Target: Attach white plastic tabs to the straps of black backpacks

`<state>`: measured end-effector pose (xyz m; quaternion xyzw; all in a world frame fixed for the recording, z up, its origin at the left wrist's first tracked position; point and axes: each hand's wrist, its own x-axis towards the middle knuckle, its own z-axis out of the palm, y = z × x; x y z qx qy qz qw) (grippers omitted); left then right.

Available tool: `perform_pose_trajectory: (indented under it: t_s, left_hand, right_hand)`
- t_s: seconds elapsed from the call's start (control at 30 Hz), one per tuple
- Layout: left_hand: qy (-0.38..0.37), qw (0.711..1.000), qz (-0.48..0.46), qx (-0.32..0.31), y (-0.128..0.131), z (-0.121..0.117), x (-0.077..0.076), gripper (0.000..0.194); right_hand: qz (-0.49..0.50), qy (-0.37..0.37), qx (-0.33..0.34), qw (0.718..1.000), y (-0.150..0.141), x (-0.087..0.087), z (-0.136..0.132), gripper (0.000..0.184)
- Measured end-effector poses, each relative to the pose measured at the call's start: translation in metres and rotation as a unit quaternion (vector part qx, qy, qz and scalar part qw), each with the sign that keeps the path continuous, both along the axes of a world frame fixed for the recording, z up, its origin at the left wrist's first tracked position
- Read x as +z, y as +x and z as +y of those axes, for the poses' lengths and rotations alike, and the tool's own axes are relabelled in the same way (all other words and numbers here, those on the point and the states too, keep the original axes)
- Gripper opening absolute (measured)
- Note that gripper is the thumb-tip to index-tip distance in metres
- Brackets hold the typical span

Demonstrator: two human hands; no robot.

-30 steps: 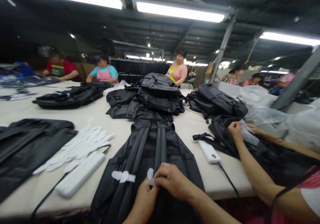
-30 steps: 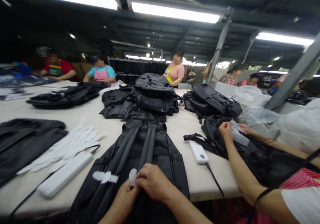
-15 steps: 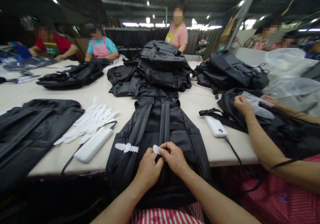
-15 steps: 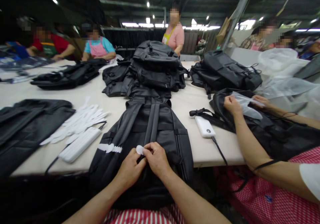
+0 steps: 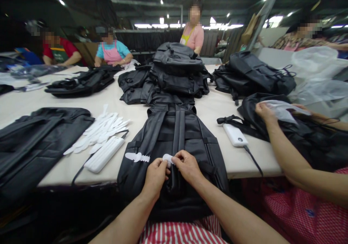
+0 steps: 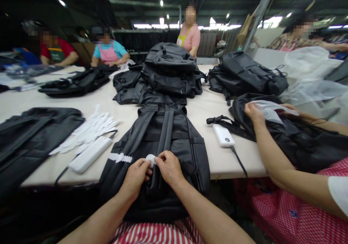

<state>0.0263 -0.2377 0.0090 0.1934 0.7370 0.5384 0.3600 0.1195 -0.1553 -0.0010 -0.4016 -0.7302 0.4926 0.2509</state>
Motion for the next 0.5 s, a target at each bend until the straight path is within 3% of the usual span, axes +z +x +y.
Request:
perform_pose_trajectory:
  t_s: [0.23,0.5]
  left_hand:
    - [0.044,0.998,-0.045,0.032,0.0031,-0.0027,-0.0051,0.023]
    - [0.057,0.997,-0.032,0.029,0.0042,-0.0044,-0.0028,0.025]
  right_hand:
    - [-0.031,0.037,0.007,0.999,-0.0012,0.0061,0.0008,0.012]
    - [-0.044,0.054,0.017,0.997,-0.0039,0.0058,0.0022,0.011]
